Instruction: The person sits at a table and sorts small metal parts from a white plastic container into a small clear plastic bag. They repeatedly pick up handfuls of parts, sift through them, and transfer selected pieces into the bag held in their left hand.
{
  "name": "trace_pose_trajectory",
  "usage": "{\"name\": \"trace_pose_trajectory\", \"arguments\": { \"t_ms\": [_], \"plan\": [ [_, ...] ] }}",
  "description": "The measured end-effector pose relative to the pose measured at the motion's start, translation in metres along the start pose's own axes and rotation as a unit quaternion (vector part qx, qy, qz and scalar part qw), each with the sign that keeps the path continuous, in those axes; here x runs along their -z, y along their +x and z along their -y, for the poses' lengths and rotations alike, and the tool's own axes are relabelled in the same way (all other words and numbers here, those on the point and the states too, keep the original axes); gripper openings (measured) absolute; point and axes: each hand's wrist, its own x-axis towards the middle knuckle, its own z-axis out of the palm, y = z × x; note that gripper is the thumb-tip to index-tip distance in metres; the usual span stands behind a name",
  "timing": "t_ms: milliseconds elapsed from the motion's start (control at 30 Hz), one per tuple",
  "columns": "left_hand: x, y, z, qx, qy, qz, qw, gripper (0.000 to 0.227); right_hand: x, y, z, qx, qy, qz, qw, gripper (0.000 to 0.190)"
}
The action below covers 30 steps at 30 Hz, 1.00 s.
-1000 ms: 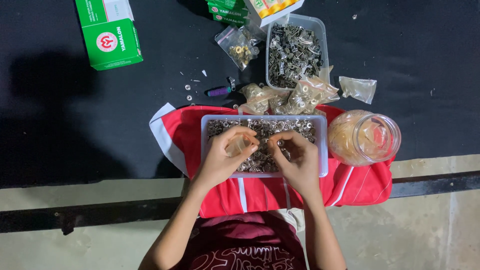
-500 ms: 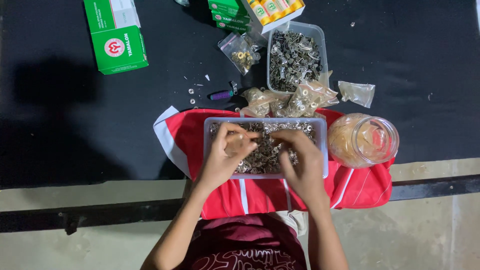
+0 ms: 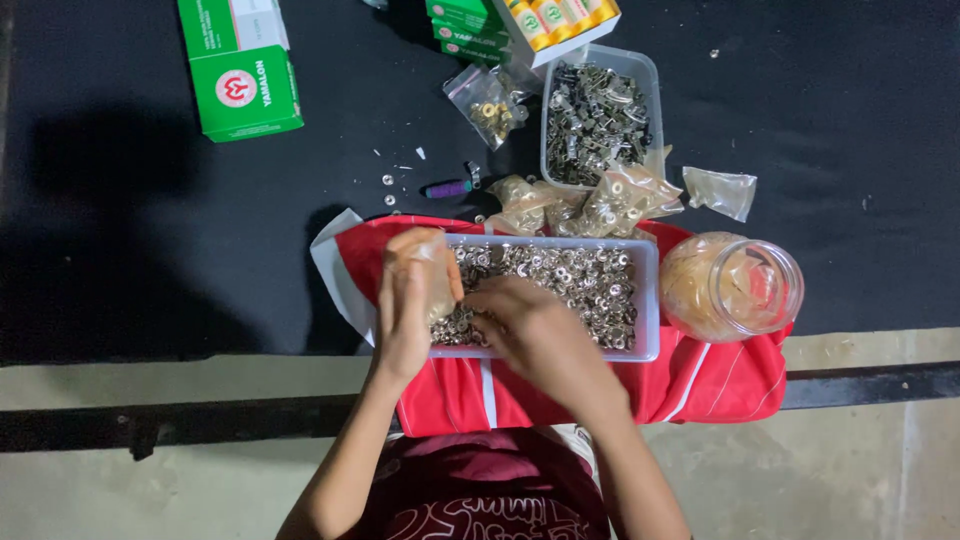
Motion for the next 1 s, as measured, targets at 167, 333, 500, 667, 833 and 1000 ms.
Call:
{"name": "trace_pose_trajectory", "arguments": {
  "t_ms": [167,333,500,667,833,1000],
  "plan": [
    [0.001,0.002,-0.013,-0.048,-0.081,-0.047,0.994,0.065,-0.046,0.021,-0.03,0.076,0.01,0.102,0.992,0.017],
    [0.001,-0.006,-0.013,-0.05,-0.132,-0.028,0.99,0.071,-0.007,0.022,-0.026,0.054,-0.073,0.165,0.982,0.02],
    [0.003,-0.005,-0.027,-0.018,0.163,0.029,0.986,0.059,0.022,-0.002,-0.049,-0.021,-0.161,0.157,0.974,0.023],
    [-0.003,-0.006,-0.021,-0.052,0.203,0.07,0.975,0.05,0.038,-0.02,-0.053,-0.095,-0.19,0.102,0.972,0.02],
    [-0.002,-0.007,-0.021,-0.06,0.195,0.101,0.974,0.048,0.035,-0.034,-0.063,-0.093,-0.147,0.028,0.984,0.02],
    [0.001,-0.007,-0.026,-0.058,0.212,0.099,0.971,0.048,0.031,-0.02,-0.042,-0.087,-0.071,-0.013,0.994,0.021]
  ]
}}
